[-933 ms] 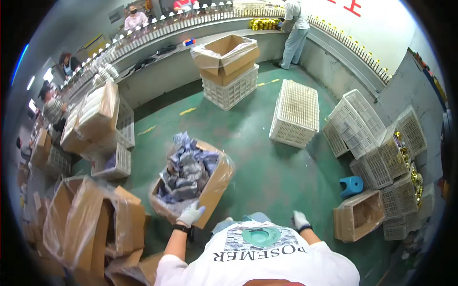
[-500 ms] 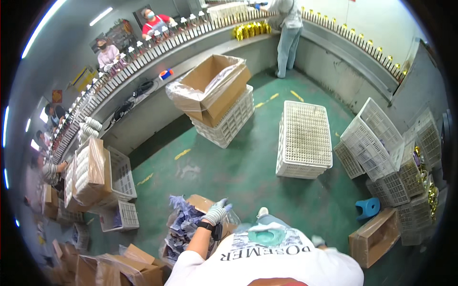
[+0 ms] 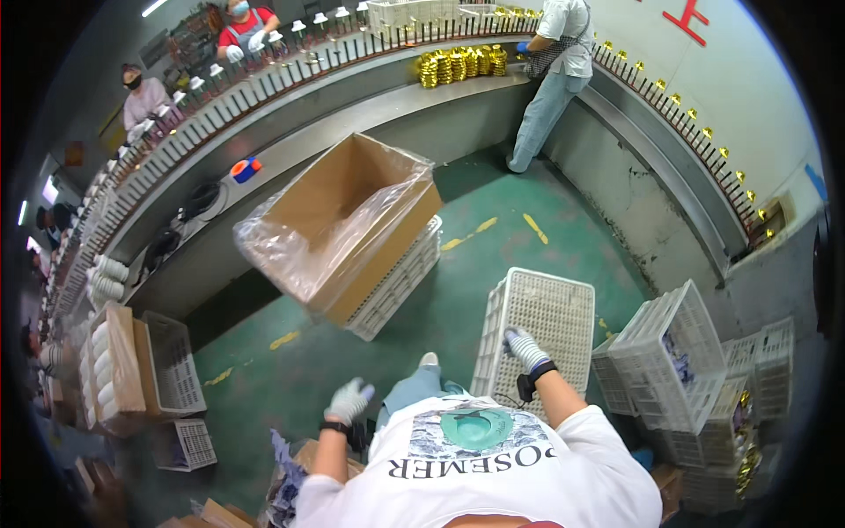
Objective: Packing gold-colored plastic objects from a conveyor belt into a cardboard box.
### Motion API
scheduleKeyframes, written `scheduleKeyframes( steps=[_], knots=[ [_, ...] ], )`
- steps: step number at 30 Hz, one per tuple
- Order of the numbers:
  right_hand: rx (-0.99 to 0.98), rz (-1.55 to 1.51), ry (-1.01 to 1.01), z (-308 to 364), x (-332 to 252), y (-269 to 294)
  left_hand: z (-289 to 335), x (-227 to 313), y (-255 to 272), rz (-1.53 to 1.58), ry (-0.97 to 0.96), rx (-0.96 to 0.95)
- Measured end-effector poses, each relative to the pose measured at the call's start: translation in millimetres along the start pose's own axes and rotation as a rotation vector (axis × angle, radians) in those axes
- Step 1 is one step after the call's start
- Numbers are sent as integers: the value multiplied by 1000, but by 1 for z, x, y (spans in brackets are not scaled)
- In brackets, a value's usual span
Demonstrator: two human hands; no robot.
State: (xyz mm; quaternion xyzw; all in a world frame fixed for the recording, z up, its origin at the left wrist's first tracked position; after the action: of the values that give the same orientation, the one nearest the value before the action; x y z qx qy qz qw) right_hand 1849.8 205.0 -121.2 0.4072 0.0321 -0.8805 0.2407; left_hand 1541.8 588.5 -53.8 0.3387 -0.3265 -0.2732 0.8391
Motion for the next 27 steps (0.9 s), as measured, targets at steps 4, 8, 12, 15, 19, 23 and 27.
scheduleKeyframes(
  steps=[4, 8, 12, 15, 19, 23, 27],
  knots=[
    [94, -25, 5, -71, -7, 73, -161, 157, 132, -69, -250, 80],
    [243, -355, -373, -132, -15, 157, -302, 311, 240, -21, -448, 54],
    [351, -360, -541, -244, -53, 261, -453, 415, 286, -22, -559, 159],
    [316, 16, -314, -365, -200, 323, -535, 453, 306, 51, -476, 143],
    [108, 566, 139, -519, -462, 342, -599, 509, 349, 178, -336, 62],
    [-7, 91, 317, -681, -699, 289, -709, 537, 388, 340, -279, 115],
    [-144, 175, 635, -793, -895, 193, -839, 577, 463, 482, -230, 263]
  ],
)
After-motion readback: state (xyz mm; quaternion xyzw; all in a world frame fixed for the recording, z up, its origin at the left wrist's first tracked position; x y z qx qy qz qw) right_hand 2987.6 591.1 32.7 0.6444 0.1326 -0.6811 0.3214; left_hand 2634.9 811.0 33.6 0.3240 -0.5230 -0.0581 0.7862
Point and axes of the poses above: each hand's wrist, its own z-axis away from the middle knuckle, its own y-axis out of the back of the hand, x = y × z, the point moved 4 cm from there along -z, towards the middle knuckle, and after that the axes turned 7 degrees about -z, right-handed, at the moved point
